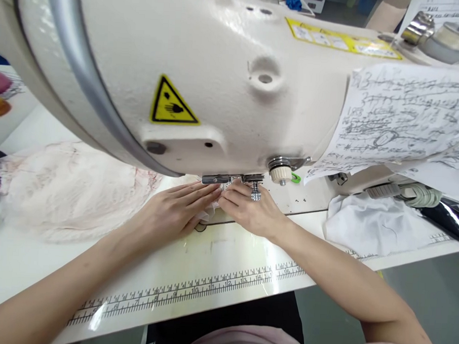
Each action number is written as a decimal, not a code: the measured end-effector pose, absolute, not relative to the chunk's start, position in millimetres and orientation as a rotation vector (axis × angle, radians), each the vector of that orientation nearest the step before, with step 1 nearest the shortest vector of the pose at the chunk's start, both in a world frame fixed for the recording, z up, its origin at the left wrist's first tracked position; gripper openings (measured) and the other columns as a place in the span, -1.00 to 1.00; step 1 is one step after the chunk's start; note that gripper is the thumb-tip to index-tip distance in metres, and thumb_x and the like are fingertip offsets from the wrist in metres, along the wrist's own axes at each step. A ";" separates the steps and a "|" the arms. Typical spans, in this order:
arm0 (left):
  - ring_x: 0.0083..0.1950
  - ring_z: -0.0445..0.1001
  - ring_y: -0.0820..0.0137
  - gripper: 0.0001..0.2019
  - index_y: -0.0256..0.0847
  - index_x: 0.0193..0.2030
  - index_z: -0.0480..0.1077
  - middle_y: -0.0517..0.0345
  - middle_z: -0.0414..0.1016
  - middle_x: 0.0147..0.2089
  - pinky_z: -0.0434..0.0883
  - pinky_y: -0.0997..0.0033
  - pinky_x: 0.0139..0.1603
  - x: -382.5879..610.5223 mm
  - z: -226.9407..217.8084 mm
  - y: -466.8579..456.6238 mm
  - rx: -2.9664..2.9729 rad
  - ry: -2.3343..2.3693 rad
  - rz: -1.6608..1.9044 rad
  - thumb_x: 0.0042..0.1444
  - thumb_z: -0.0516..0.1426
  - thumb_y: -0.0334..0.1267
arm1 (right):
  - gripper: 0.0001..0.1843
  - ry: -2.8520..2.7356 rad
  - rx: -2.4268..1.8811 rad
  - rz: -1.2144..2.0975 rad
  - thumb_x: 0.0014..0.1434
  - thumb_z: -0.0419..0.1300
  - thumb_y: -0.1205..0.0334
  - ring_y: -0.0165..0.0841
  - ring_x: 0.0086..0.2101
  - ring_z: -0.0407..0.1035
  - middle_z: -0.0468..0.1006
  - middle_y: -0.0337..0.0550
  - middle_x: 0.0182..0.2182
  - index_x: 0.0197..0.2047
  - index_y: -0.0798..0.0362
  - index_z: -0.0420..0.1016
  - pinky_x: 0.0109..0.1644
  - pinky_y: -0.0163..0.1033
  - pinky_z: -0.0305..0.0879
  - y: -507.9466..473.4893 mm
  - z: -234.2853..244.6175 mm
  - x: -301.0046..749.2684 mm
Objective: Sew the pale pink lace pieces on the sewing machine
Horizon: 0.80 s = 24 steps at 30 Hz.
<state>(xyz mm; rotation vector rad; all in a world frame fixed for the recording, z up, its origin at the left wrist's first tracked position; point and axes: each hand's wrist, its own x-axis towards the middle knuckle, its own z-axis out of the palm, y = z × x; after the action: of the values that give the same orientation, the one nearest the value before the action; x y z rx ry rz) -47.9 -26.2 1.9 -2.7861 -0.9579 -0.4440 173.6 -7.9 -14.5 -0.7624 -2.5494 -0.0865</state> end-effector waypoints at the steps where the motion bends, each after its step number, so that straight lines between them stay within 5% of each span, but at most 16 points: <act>1: 0.24 0.36 0.21 -0.60 -0.40 0.18 0.35 -0.09 0.37 0.20 0.40 0.17 0.24 -48.1 2.0 -25.9 -2.792 -0.973 -0.431 0.27 -0.07 -0.37 | -0.70 -2.549 -0.755 -0.107 0.24 0.06 0.52 -0.38 -0.05 0.40 0.59 -0.22 -0.17 -0.12 0.01 0.50 -0.01 -0.20 0.36 -8.4 -14.0 172.8; 24: 0.22 0.39 0.10 -0.56 -0.53 0.15 0.36 -0.21 0.41 0.17 0.43 0.15 0.19 -37.8 -0.2 -35.3 -2.674 -1.074 -0.399 0.22 -0.05 -0.32 | -0.73 -2.526 -0.835 -0.028 0.26 0.03 0.42 -0.40 -0.17 0.39 0.60 -0.25 -0.25 -0.25 -0.03 0.54 -0.11 -0.24 0.26 -12.3 -7.0 171.5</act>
<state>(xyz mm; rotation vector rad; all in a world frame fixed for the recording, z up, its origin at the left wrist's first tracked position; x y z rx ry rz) -37.8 -35.3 -0.2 -2.6739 -1.0740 -0.3993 171.5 -12.3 -7.0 -0.8351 -2.5264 -0.0278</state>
